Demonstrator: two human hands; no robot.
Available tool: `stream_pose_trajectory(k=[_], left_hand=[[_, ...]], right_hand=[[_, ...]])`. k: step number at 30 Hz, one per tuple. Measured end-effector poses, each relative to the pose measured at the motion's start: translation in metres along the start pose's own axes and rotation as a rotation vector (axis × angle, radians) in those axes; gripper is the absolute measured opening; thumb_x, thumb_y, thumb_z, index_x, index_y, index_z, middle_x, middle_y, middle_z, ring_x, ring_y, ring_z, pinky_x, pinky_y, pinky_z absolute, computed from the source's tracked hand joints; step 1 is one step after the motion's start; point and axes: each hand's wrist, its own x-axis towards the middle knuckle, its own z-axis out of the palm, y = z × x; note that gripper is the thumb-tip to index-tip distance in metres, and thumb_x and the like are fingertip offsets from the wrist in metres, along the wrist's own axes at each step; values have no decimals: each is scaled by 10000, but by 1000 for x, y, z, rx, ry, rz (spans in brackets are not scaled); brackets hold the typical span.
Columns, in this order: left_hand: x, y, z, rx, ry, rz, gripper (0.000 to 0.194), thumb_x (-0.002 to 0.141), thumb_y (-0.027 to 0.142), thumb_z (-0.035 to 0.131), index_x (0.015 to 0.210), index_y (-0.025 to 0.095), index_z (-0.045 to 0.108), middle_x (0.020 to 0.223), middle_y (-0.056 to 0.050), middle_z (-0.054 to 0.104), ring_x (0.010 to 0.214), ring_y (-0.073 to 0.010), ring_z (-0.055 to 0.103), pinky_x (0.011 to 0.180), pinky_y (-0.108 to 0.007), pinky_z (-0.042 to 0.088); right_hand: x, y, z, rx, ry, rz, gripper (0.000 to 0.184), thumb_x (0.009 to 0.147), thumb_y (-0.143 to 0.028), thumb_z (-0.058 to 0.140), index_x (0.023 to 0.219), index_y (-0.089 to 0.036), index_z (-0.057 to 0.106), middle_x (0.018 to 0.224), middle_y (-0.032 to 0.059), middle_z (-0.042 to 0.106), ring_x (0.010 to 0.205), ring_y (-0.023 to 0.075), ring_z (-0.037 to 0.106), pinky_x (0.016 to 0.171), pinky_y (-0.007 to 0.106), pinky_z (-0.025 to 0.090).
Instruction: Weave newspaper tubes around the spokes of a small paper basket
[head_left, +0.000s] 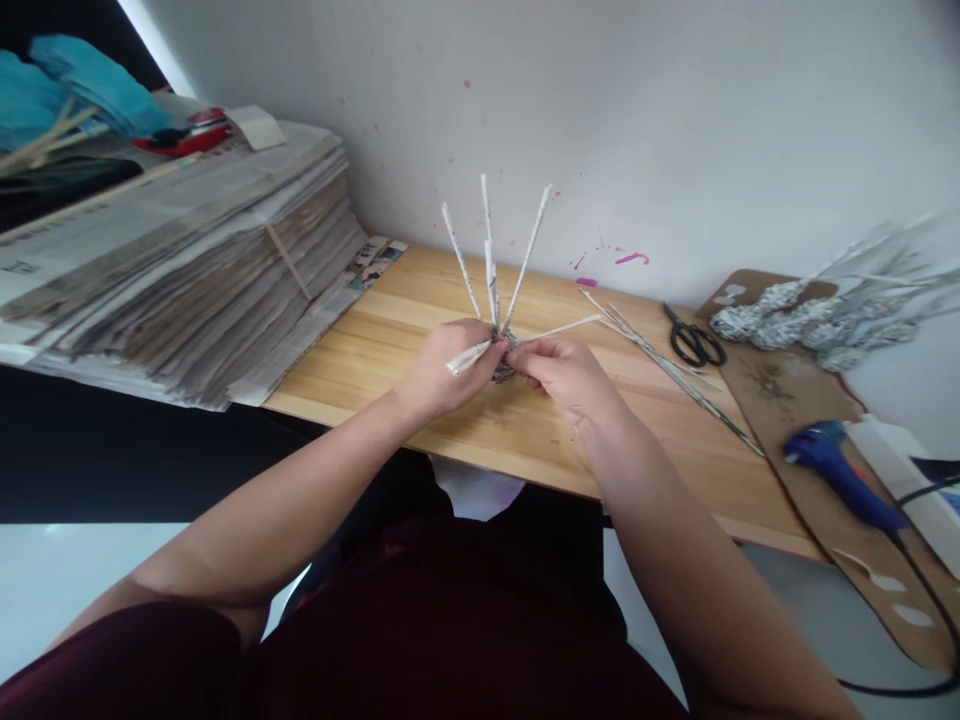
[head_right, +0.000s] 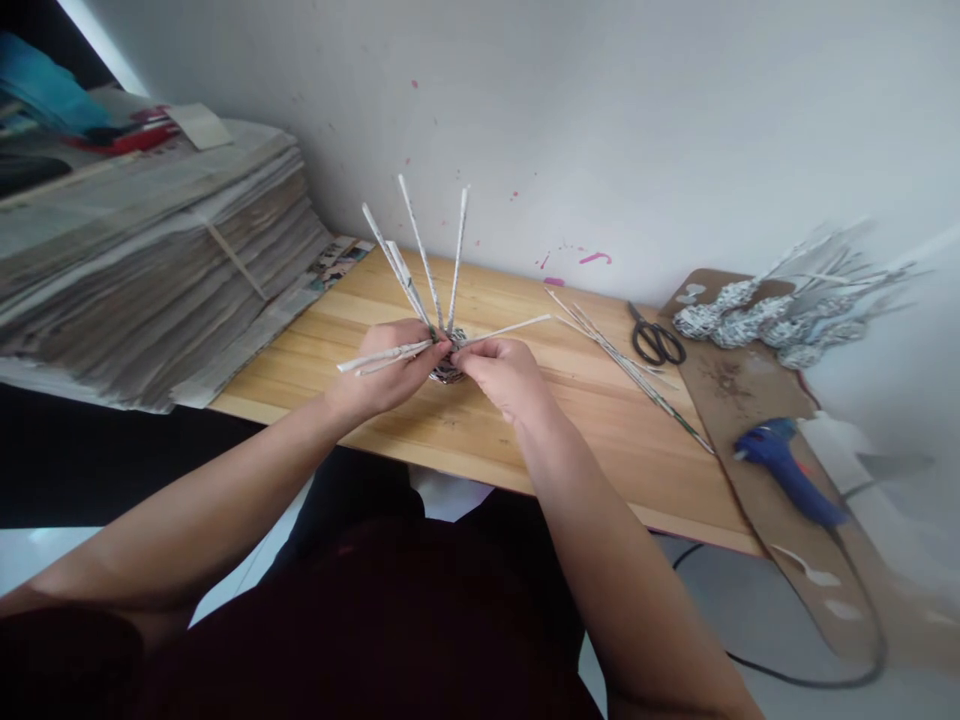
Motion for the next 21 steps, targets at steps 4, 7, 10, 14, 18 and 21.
stream_pose_trajectory(k=[4,7,10,14,18,21], left_hand=[[-2,-4,3,67,0,17,295,1000,278,506,798,166,690,790,-74,707,753,-198,679,716,-303,513],[-1,-4,3,111,-11,18,304,1002,291,489,813,159,688,805,-98,708,765,-223,686,714,-321,509],[0,-2,2,157,-37,2,297,991,290,486,829,150,692,811,-115,709,768,-244,689,705,-335,506],[1,2,1,189,-47,10,273,975,276,485,849,154,695,819,-113,712,769,-242,688,699,-332,505],[4,4,3,194,-40,20,234,959,266,506,860,164,692,821,-106,713,766,-236,683,689,-326,489],[6,6,1,194,-96,19,222,957,267,517,849,166,683,818,-108,710,769,-243,686,670,-321,466]], right_hand=[[-5,-2,4,-35,6,17,87,714,-216,714,637,-181,696,513,-57,560,507,92,452,584,270,395],[-7,-2,4,-114,17,-16,92,756,-216,713,672,-182,727,527,-41,601,502,97,471,591,274,409],[-9,-3,1,-289,41,-98,120,795,-251,717,704,-190,765,603,-3,683,571,128,560,624,288,425],[-16,-6,1,-548,72,-140,176,844,-300,686,713,-212,764,654,20,712,648,182,636,630,313,419],[-29,-5,11,-876,257,-303,163,896,-269,624,820,-197,750,824,95,752,746,238,663,637,345,398],[-38,-3,19,-1095,337,-486,177,942,-202,569,950,-167,742,976,158,741,797,257,651,629,359,387]])
